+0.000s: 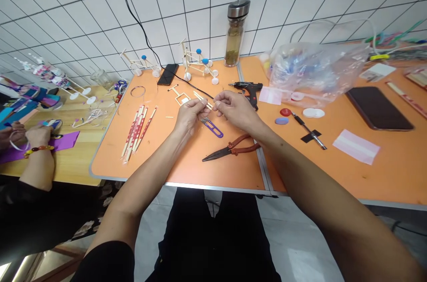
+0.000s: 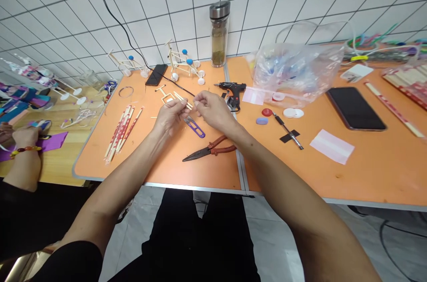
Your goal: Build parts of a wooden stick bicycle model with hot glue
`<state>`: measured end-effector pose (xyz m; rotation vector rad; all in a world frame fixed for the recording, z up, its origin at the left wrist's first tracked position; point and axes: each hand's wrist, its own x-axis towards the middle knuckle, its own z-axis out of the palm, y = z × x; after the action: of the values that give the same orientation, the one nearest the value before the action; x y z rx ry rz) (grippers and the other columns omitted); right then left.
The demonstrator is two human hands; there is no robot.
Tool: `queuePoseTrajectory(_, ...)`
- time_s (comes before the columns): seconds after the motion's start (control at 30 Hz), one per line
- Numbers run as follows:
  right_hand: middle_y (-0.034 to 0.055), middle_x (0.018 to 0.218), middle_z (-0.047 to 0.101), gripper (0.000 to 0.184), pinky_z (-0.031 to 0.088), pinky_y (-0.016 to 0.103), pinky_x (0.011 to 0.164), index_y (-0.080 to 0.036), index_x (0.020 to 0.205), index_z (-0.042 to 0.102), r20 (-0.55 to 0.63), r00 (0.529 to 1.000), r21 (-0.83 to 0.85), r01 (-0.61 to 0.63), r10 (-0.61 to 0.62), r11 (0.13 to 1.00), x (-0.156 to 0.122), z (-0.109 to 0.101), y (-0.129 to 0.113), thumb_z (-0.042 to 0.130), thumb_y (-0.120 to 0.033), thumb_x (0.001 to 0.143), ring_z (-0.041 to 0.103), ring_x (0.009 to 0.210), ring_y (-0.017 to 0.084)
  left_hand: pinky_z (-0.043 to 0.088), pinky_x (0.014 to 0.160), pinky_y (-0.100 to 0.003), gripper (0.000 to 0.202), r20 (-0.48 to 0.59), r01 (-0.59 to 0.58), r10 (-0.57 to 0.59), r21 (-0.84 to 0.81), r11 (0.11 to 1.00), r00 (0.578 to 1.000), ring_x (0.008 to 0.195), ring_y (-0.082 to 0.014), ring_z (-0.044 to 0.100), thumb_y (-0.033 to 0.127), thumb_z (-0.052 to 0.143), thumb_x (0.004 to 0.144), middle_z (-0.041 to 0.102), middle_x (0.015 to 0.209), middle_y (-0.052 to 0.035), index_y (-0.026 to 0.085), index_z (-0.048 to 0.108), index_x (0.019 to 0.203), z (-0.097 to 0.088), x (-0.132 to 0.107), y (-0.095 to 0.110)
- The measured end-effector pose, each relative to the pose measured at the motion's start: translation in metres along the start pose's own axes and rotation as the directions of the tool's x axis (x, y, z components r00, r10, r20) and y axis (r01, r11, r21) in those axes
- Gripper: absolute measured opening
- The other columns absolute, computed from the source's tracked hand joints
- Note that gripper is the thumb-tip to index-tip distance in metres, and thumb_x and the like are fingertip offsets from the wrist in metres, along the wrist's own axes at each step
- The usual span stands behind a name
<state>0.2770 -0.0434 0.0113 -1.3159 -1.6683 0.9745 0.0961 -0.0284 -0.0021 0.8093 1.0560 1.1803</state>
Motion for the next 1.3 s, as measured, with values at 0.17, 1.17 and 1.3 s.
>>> queuePoseTrajectory(0.17, 0.0036, 0.092, 0.074, 0.006, 0.061, 0.027, 0.07, -0.019, 0.103, 0.07, 0.005, 0.999, 0.219, -0.048, 0.048, 0.974, 0.001, 0.014, 0.005, 0.068, -0.017, 0.098, 0.076, 0.084, 0.018, 0.059, 0.067, -0.015, 0.022, -0.031, 0.025, -0.028, -0.111, 0.994, 0.999, 0.06, -0.0048, 0.069, 0.013, 0.087, 0.096, 0.074, 0.069, 0.0008, 0.014, 0.075, 0.079, 0.002, -0.002, -0.003)
queuePoseTrajectory(1.17, 0.0035, 0.087, 0.08, 0.05, 0.066, 0.03, 0.071, -0.02, 0.094, 0.082, -0.12, 0.993, 0.472, 0.044, 0.015, 0.88, 0.007, 0.016, 0.023, 0.107, -0.051, 0.064, 0.075, 0.076, 0.017, 0.065, 0.078, -0.021, 0.025, -0.08, -0.061, 0.049, -0.155, 0.986, 0.996, 0.071, -0.0115, 0.081, 0.021, 0.092, 0.094, 0.08, 0.079, -0.0017, 0.016, 0.071, 0.082, -0.003, -0.005, -0.002)
queuePoseTrajectory(1.3, 0.0026, 0.084, 0.079, 0.055, 0.068, 0.031, 0.073, -0.021, 0.096, 0.082, -0.128, 0.992, 0.486, 0.045, 0.02, 0.873, 0.007, 0.015, 0.023, 0.108, -0.058, 0.064, 0.076, 0.074, 0.017, 0.066, 0.08, -0.021, 0.022, -0.081, -0.053, 0.04, -0.175, 0.983, 0.996, 0.075, -0.0123, 0.083, 0.02, 0.091, 0.095, 0.082, 0.082, -0.0019, 0.016, 0.072, 0.085, -0.002, -0.005, -0.003)
